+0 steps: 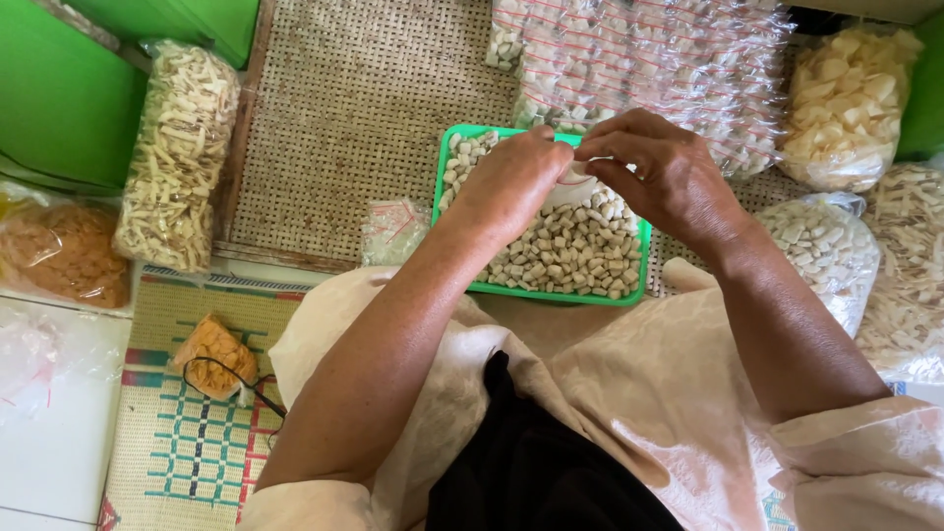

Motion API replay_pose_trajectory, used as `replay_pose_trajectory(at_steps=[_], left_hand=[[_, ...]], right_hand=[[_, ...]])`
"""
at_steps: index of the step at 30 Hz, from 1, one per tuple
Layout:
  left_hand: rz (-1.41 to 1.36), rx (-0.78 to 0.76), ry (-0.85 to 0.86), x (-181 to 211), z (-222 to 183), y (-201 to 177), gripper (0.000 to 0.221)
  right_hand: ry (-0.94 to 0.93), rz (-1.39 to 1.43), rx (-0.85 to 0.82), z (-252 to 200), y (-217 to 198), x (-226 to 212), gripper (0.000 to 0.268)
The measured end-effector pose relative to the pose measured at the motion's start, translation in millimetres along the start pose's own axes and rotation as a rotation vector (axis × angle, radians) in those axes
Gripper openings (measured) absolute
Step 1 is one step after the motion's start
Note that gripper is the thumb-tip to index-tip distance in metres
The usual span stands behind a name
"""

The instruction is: The person scoops small white food items from a green tray into clear plastic bags using a small scoop. They then seal the bags and place them on a stack of similar bags. The process is repeated multiple times.

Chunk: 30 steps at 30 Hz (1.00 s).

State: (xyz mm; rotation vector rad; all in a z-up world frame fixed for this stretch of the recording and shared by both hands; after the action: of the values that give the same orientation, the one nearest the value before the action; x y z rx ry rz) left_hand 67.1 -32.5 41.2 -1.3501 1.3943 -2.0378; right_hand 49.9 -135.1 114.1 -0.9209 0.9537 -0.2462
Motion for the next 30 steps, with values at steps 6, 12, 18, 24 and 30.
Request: replay_pose_trajectory(at_steps=[6, 12, 18, 24, 30], left_hand=[[0.005, -0.055, -0.077, 4, -8, -21, 0.02], [-0.073, 0.037, 0.001, 7, -7, -31, 0.022], [-0.167, 0.093, 0.041, 15, -9, -44, 0.018], [-0.124, 0.091, 0.057, 15, -7, -40, 0.025], [-0.081, 0.056, 0.023, 18, -9, -40, 0.026]], right_hand=[[-0.125, 0.023, -0.032, -5, -14, 4, 0.019], [0.025, 0.083, -0.159, -4, 10, 35, 0.044], [0.261, 0.205, -0.197, -15, 35, 68, 0.022], [0.351, 0.241, -0.186, -16, 33, 63, 0.016], [0.431, 0.235, -0.287, -17, 43, 64, 0.027]])
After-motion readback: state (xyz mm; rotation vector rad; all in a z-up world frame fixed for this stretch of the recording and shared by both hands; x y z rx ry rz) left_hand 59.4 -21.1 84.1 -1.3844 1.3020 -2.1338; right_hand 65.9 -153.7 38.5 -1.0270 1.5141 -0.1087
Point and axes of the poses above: each hand's wrist, its own z-axis towards the middle knuckle, its own y-axis out of the palm, x = y × z, the point moved 9 cm from there along z, towards the middle knuckle, and after that the axes turned 3 degrees about -x, right-handed, at the moved point
